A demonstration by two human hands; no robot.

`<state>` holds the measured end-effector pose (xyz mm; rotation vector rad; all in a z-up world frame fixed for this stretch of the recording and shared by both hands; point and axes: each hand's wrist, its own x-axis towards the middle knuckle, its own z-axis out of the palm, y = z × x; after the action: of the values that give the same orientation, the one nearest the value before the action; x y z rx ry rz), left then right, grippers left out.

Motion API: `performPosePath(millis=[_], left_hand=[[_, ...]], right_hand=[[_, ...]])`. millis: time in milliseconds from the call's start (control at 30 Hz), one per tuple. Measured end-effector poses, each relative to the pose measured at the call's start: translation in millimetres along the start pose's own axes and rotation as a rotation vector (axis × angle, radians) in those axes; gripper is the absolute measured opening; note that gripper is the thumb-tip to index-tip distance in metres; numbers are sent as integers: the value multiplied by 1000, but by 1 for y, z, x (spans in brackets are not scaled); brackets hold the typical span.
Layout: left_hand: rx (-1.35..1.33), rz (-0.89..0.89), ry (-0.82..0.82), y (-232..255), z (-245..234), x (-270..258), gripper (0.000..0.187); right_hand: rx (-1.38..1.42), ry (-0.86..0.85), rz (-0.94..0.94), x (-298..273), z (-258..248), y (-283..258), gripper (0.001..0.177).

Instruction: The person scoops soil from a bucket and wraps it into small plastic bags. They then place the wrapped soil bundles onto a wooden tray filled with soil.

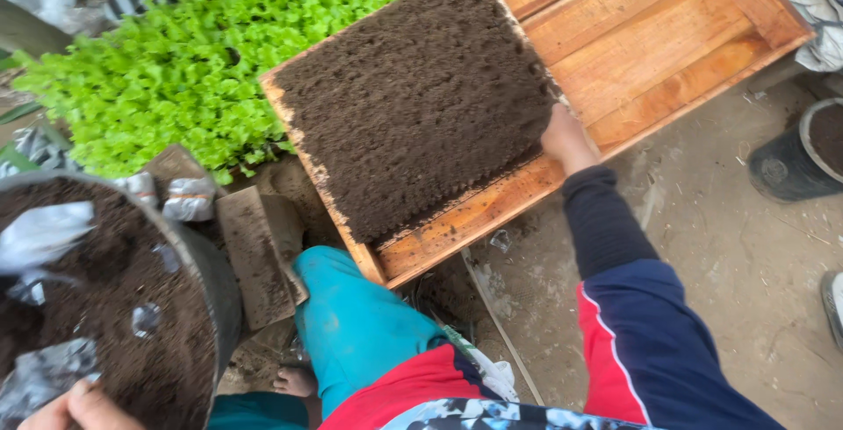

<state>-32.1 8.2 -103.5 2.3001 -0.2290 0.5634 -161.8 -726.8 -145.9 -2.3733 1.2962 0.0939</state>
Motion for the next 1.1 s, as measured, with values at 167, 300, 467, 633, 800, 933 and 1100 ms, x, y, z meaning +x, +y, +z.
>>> performPosePath(millis=[167, 300, 467, 633, 800, 933, 1100], left_hand=[[39, -50, 116, 60, -17, 24, 17], [87, 7, 162, 93, -35, 36, 14], [-160, -72, 265, 104, -63, 44, 11], [-301, -99, 303, 82, -74, 36, 10], [-341, -158, 303, 70, -88, 22, 13], [-422, -251, 277, 65, -98, 9, 17], [-498, -334, 265, 60, -106, 4, 21]], right_hand=[[8, 70, -70, -33, -20, -48, 38], [100, 312, -438, -58, -2, -118, 35], [402, 187, -833, -188, 4, -297, 16], [317, -269, -1106, -323, 37, -429, 11], [-256, -328, -1153, -354, 116, -485, 18], [-100, -422, -1018, -350, 160, -491, 23], [39, -276, -935, -328, 102, -490, 30]])
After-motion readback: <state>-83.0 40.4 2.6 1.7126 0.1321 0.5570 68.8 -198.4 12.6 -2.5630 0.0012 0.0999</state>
